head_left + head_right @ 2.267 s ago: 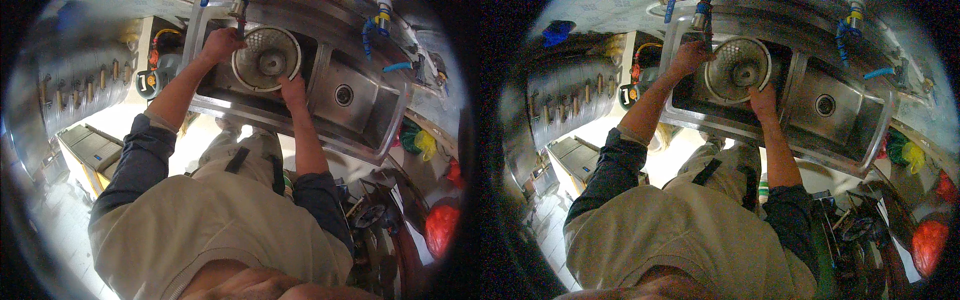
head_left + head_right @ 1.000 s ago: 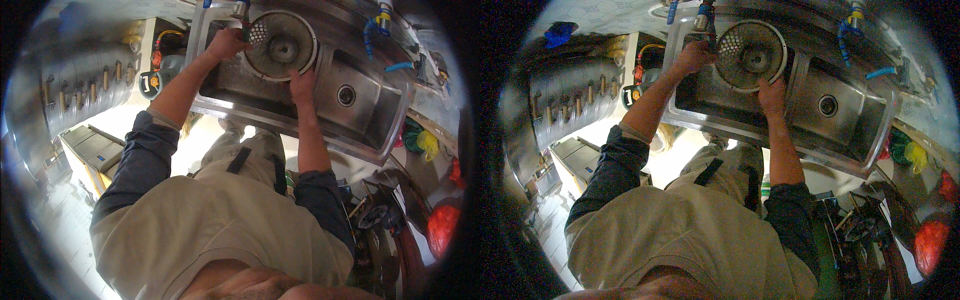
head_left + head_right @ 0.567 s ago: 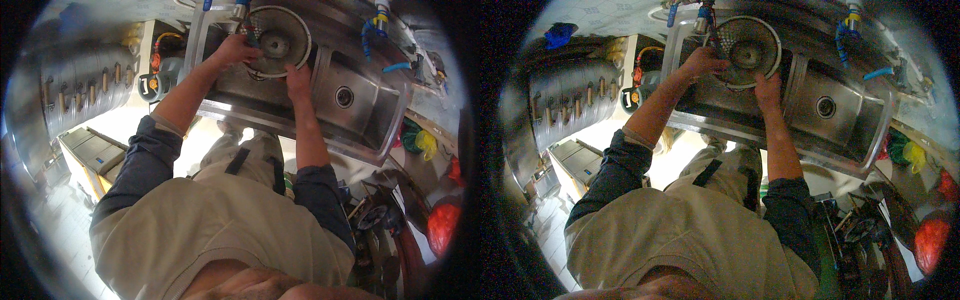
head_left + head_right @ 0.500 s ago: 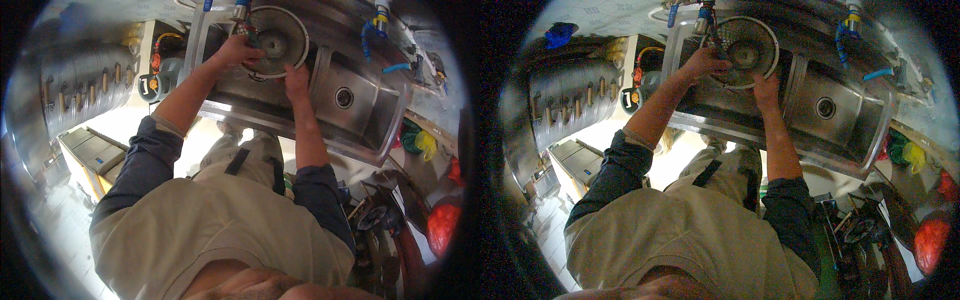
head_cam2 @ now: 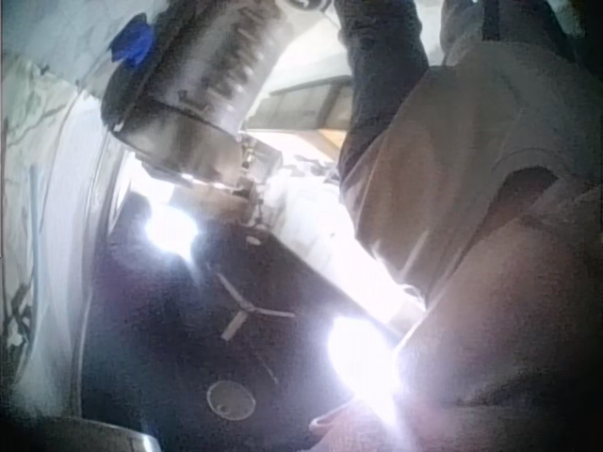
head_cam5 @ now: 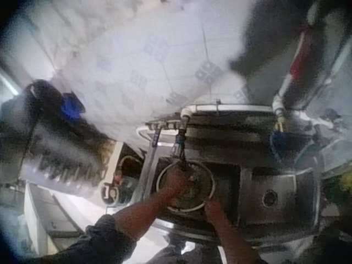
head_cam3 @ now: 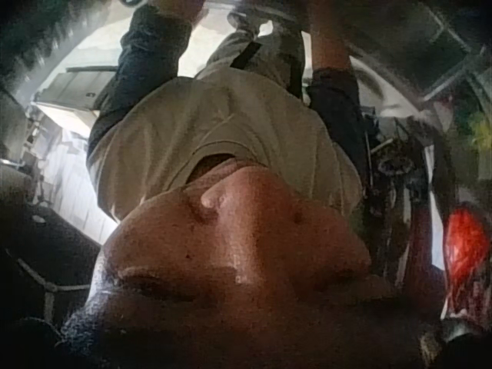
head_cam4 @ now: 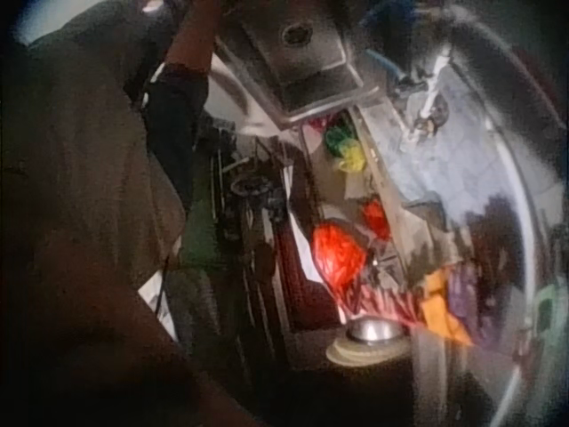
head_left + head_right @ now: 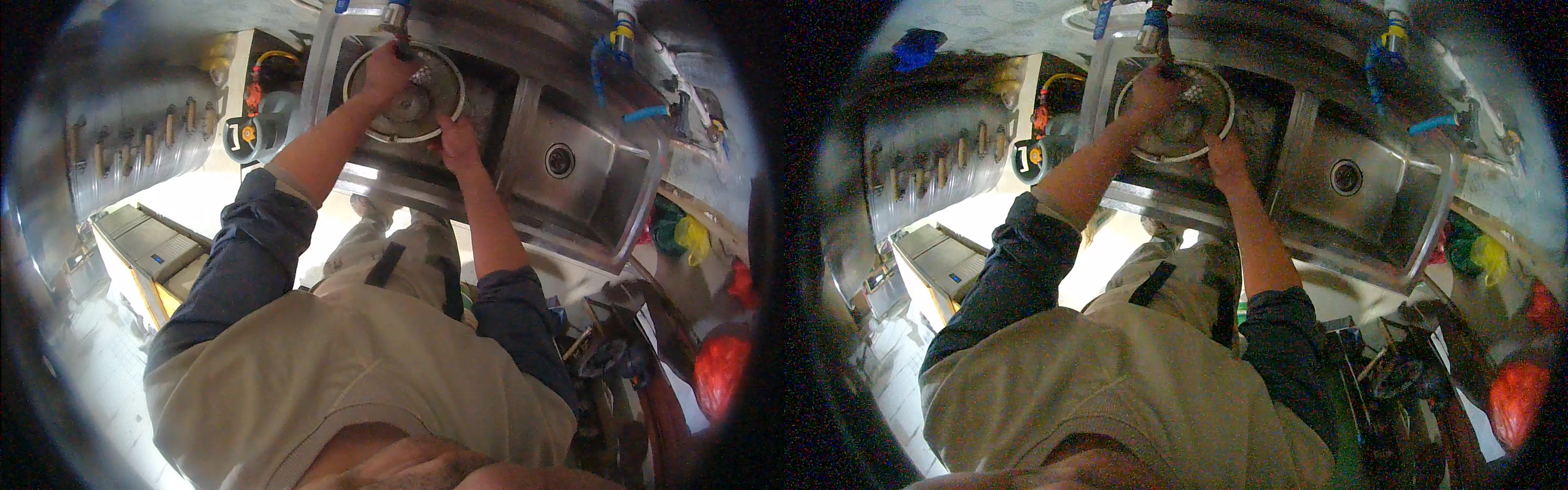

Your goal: The person rinses a metal strainer under a tap, then places it into a white bucket. They insert a wooden disc and a perforated metal disc into the bucket, followed by a white plastic funnel. Finally, they place a small metal ring into the center of the wooden disc.

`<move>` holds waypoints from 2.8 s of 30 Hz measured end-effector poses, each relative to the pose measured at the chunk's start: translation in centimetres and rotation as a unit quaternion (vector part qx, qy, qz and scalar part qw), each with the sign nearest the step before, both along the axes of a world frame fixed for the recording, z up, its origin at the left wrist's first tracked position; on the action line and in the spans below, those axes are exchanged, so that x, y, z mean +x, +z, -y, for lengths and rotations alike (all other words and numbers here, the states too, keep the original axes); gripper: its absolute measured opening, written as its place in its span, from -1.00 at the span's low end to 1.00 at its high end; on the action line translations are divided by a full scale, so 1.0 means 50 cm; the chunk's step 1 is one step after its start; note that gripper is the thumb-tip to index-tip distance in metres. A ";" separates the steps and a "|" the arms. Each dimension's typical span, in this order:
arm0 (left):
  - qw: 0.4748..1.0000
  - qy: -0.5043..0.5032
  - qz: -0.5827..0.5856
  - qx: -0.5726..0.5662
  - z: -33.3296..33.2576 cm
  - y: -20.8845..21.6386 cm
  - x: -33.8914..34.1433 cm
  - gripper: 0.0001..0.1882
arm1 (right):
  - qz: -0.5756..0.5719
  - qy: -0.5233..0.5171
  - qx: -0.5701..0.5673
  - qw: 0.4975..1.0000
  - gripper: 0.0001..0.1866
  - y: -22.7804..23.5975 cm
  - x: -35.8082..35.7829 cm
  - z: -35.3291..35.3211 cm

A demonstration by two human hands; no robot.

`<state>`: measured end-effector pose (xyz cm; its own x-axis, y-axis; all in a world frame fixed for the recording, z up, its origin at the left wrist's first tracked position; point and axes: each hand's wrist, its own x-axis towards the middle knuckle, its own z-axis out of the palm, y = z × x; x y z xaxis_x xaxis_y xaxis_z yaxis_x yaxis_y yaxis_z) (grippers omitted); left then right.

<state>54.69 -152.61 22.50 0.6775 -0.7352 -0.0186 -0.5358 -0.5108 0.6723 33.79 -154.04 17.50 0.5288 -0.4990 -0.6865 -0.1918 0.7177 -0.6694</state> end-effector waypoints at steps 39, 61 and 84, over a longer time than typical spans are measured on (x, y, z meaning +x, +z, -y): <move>0.915 -0.125 -0.377 0.067 -0.037 0.087 0.029 -0.68 | -0.043 -0.056 -0.056 0.996 -0.65 0.025 -0.067 0.050; 0.997 -0.045 0.044 0.033 -0.022 0.020 0.025 -0.47 | -0.053 -0.045 0.019 0.997 -0.19 0.029 -0.060 0.029; 0.904 -0.102 -0.413 0.047 -0.008 0.103 -0.014 -0.63 | -0.060 0.026 -0.153 0.986 -0.42 -0.027 -0.029 0.149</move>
